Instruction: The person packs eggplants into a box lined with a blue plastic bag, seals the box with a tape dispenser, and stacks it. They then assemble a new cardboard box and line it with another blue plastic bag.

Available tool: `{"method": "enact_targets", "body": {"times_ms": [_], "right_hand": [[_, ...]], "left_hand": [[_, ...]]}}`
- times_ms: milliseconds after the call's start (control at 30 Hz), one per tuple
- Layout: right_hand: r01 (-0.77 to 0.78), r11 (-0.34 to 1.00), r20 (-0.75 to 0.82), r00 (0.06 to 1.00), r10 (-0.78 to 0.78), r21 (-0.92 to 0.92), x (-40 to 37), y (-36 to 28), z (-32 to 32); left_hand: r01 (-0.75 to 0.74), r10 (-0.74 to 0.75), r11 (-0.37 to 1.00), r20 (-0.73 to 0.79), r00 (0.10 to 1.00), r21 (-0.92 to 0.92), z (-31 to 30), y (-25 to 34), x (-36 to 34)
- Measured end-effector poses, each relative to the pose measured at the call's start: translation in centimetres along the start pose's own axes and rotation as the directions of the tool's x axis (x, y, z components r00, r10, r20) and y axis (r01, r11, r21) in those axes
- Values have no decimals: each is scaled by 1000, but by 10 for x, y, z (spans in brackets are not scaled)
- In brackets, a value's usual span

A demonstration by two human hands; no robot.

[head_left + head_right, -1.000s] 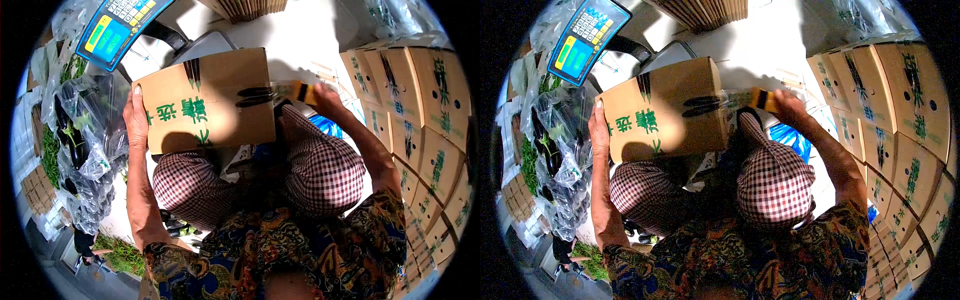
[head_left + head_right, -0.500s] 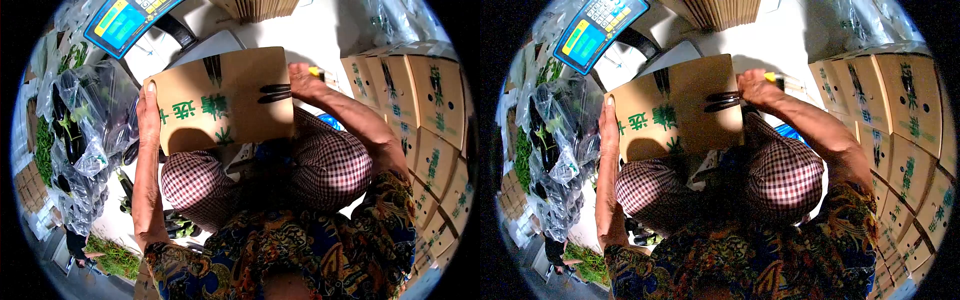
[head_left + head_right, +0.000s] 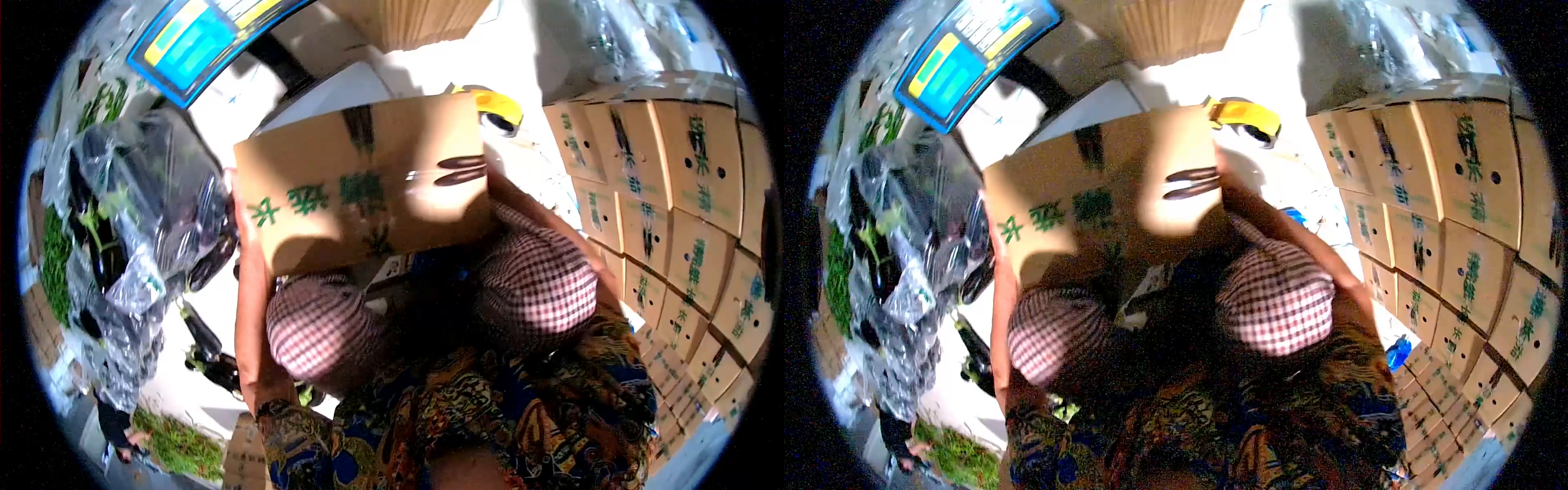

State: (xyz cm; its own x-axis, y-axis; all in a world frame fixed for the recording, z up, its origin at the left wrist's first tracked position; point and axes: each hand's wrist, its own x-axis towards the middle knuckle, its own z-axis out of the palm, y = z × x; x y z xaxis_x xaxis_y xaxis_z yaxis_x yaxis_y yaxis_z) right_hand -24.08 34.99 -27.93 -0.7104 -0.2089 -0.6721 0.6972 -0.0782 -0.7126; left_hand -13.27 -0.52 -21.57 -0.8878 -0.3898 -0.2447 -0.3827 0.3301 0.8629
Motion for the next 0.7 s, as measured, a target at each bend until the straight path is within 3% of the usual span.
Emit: {"method": "enact_targets", "body": {"times_ms": [133,367,633,700], "right_hand": [[-58,996,10,998,58,-68,28,52,-5],[-76,997,5,997,77,-33,84,75,-4],[16,972,71,997,-33,235,116,63,-28],[-37,967,42,999,27,252,71,11,-30]], "left_hand": [[71,-72,997,58,996,23,9,-27,-9],[106,-117,992,171,978,68,43,-49,21],[42,-66,993,225,972,106,65,-32,47],[6,-31,994,237,971,105,68,-21,50]]}}
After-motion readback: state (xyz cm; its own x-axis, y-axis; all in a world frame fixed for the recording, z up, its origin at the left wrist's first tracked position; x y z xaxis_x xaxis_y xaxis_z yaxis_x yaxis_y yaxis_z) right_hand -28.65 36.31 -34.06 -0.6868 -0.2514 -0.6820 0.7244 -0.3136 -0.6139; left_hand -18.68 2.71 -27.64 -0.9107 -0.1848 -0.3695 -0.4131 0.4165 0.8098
